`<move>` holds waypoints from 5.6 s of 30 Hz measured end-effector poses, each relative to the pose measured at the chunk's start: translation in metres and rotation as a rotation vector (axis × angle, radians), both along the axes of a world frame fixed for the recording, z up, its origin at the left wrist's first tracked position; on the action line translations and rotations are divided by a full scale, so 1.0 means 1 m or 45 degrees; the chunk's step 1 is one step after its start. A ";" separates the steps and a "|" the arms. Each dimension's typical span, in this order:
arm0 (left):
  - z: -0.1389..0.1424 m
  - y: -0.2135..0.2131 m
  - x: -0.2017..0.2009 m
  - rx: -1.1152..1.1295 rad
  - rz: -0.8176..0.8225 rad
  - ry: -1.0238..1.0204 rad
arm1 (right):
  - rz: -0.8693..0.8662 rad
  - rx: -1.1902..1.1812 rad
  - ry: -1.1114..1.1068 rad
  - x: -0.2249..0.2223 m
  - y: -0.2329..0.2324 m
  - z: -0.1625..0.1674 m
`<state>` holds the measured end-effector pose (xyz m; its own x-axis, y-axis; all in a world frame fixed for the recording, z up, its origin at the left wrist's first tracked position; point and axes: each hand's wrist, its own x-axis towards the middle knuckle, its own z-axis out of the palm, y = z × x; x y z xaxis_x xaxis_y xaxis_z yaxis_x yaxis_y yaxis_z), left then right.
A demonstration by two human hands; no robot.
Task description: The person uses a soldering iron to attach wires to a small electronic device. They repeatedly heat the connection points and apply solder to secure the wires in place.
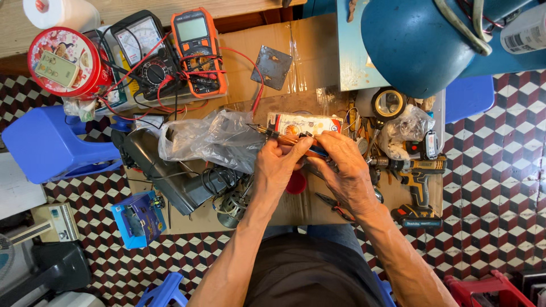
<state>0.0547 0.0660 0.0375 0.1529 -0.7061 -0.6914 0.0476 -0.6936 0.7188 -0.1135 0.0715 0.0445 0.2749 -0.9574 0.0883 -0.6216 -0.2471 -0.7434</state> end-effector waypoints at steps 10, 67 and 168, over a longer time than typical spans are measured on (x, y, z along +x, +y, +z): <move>0.019 0.012 0.000 -0.026 -0.014 0.025 | -0.002 -0.083 0.011 -0.005 0.017 0.006; -0.009 0.032 0.004 -0.319 0.086 -0.150 | -0.661 1.110 -0.780 0.005 0.020 0.002; -0.014 0.079 0.013 -0.107 0.290 0.427 | -0.527 1.080 -0.770 -0.003 0.044 0.009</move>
<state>0.0679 0.1445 0.0231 0.0879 -0.7366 -0.6706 0.4342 -0.5776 0.6913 -0.1161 0.1159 0.0540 0.0541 -0.7791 -0.6246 -0.0184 0.6246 -0.7807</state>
